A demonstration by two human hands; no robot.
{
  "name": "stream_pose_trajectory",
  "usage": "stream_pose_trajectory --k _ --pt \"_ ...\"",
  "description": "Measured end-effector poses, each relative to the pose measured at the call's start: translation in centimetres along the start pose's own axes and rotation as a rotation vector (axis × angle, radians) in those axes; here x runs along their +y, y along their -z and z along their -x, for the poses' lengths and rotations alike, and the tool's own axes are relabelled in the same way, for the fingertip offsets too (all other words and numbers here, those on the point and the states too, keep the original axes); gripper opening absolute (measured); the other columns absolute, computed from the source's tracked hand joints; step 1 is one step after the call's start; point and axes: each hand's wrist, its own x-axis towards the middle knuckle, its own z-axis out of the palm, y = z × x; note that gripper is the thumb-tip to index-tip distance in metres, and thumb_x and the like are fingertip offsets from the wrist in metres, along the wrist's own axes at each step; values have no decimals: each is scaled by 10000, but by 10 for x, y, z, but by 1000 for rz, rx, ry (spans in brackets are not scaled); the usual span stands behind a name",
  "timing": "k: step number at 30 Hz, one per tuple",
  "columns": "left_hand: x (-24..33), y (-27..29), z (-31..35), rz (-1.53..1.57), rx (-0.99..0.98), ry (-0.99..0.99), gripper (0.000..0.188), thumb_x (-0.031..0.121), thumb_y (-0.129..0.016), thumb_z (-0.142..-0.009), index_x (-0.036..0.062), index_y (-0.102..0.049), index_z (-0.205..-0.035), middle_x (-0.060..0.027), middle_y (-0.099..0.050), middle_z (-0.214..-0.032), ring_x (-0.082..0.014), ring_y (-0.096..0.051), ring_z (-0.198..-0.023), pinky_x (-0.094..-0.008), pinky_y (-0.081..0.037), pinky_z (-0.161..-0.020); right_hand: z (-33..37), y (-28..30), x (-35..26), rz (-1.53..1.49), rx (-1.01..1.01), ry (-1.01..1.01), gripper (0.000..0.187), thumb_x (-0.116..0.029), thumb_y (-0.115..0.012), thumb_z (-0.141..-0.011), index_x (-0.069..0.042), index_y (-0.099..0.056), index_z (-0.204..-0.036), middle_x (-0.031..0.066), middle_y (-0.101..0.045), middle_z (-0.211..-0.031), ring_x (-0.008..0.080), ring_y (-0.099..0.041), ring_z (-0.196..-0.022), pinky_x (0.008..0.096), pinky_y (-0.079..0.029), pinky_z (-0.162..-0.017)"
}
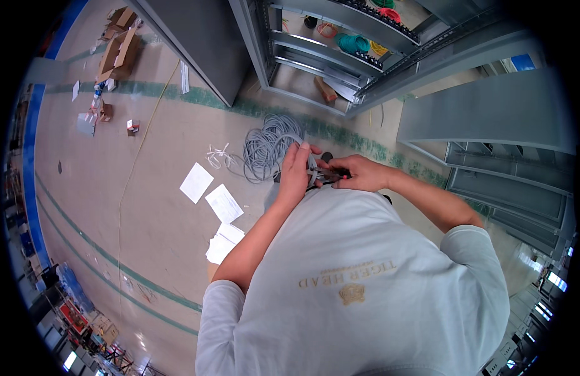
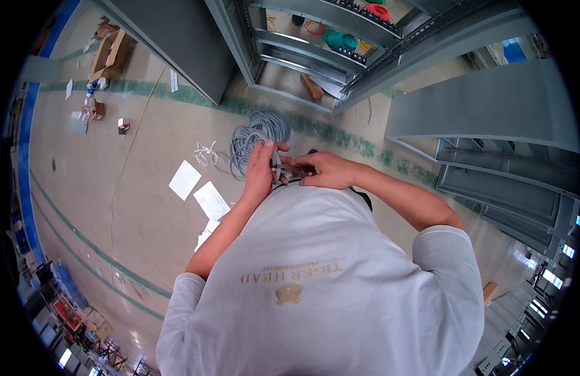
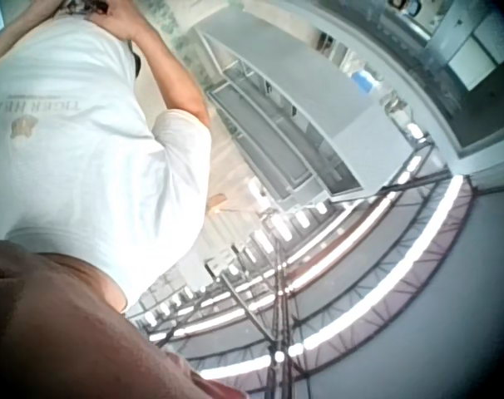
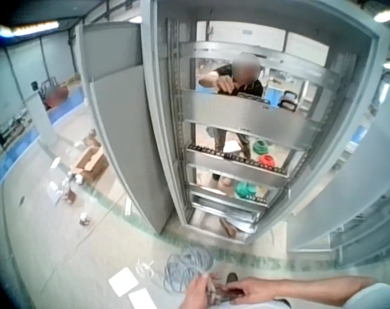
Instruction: The person sits on the floor and uses pliers to strip the outer insulation from gray cables. They repeatedly cut the sheath, pull it off, and place the stripped ends into a metal rack.
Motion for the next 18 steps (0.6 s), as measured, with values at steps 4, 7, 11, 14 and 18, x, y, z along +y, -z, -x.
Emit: stream_pose_trajectory --k 4,7,11,14,18 --pt "-2 14 -4 -68 -44 34 239 348 -513 -1062 117 -479 -1012 -30 -574 -780 -120 -499 -467 -248 -302 -342 0 6 -19 -66 -85 -93 546 -424 -671 -932 -16 -609 -1290 178 -672 -1139 310 -627 -1047 397 -492 -933" --pt "3 10 -8 -78 -32 45 226 338 -539 -1054 138 -485 -964 22 -521 -695 -79 -367 -390 -243 -255 -331 1 9 -16 -62 -115 -95 597 -482 -642 -963 -11 -590 -1327 174 -657 -1189 302 -613 -1090 389 -481 -961" --pt "24 7 -17 -122 -71 10 293 332 -560 -1055 115 -488 -873 54 -393 -652 -42 -339 -478 -255 -247 -385 4 2 -4 -109 -61 -85 552 -446 -659 -974 -72 -574 -1371 70 -656 -1119 193 -580 -1003 338 -475 -918" --pt "36 3 -20 -163 -105 -14 290 345 -565 -1052 116 -509 -882 57 -391 -652 -40 -324 -474 -256 -234 -387 6 -5 -7 -239 29 -76 497 -424 -653 -976 -63 -590 -1311 71 -647 -1101 190 -571 -999 338 -474 -913" --pt "43 10 -34 -183 -189 72 263 357 -555 -1050 124 -542 -928 44 -472 -666 -44 -356 -436 -237 -245 -358 0 -11 -20 -135 99 -48 368 -320 -639 -942 -39 -599 -1177 90 -635 -1032 213 -575 -953 354 -476 -884"
